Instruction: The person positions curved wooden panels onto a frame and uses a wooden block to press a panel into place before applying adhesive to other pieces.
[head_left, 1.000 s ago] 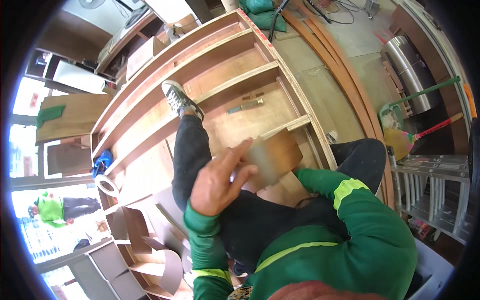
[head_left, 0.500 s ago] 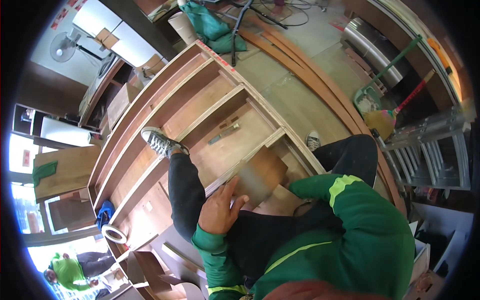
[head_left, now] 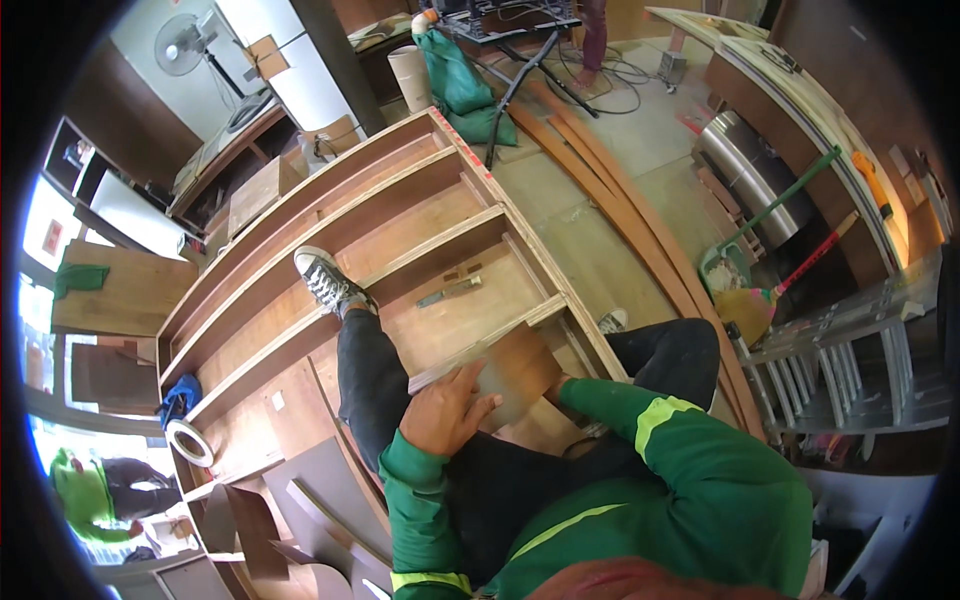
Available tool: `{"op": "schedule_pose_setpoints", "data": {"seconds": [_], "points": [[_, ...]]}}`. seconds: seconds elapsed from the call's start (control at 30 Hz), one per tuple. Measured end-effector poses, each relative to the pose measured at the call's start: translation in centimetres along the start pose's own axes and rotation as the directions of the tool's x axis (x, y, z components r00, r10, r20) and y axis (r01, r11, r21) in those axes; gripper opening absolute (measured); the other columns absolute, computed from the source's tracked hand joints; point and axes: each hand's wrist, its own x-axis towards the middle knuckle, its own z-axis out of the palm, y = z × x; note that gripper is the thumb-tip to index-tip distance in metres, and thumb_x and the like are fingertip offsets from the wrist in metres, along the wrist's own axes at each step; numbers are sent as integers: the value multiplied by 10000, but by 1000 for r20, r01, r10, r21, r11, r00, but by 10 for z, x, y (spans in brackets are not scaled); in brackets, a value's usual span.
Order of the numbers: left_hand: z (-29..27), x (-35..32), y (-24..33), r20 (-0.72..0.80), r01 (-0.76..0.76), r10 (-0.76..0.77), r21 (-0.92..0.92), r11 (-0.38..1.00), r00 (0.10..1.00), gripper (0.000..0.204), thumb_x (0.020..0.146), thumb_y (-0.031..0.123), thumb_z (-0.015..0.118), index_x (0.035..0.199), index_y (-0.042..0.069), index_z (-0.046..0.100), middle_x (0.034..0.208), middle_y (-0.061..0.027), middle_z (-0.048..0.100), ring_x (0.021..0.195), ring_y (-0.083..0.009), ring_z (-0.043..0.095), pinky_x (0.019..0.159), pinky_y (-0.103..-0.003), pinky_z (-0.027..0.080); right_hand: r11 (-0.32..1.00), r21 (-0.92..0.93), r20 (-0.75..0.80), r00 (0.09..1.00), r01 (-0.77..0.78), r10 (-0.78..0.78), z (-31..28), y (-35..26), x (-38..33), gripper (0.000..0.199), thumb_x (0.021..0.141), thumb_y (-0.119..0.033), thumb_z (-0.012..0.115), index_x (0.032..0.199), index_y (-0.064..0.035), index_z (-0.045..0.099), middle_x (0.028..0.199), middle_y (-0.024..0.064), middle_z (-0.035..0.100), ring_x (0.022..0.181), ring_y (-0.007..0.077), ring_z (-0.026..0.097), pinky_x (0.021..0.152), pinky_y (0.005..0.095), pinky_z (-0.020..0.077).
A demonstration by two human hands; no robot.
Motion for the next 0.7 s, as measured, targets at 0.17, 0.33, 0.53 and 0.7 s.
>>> {"op": "schedule_pose_setpoints", "data": {"seconds": [0.17, 0.33, 0.53, 0.7], "points": [[3, 8, 2, 26, -20, 18, 71, 997, 999, 565, 940, 403, 647, 1355, 38, 527, 991, -205, 673, 891, -384, 674, 778, -474, 530, 999, -25, -1, 1000, 23, -23, 13, 22, -6, 355, 900, -220, 624, 1211, -55, 666, 1302, 245, 616, 1116, 440, 618, 972, 501, 493], [5, 11, 3, 19, -10, 10, 26, 1000, 1000, 554, 940, 402, 643, 1354, 53, 524, 971, -197, 681, 893, -386, 674, 764, -480, 530, 975, 207, -4, 997, -75, 77, 12, 29, -26, 299, 876, -191, 635, 1108, -15, 704, 1238, 250, 642, 1063, 434, 641, 914, 492, 516], [6, 8, 6, 12, 1, -1, 15, 1000, 1000, 581, 958, 434, 623, 1386, 56, 515, 1004, -190, 684, 927, -377, 679, 785, -471, 526, 988, 155, 365, 928, 11, -67, -81, 28, -95, 477, 915, -361, 637, 1277, -51, 644, 1246, 237, 654, 1095, 390, 648, 954, 444, 505], [3, 2, 4, 19, 9, -8, -16, 1000, 1000, 556, 934, 407, 645, 1354, 65, 524, 1034, -221, 681, 954, -419, 666, 823, -513, 530, 645, 756, 147, 989, -112, 0, -148, 85, -169, 520, 969, -420, 647, 1303, -23, 621, 1086, 114, 710, 954, 193, 698, 804, 340, 554]]}}
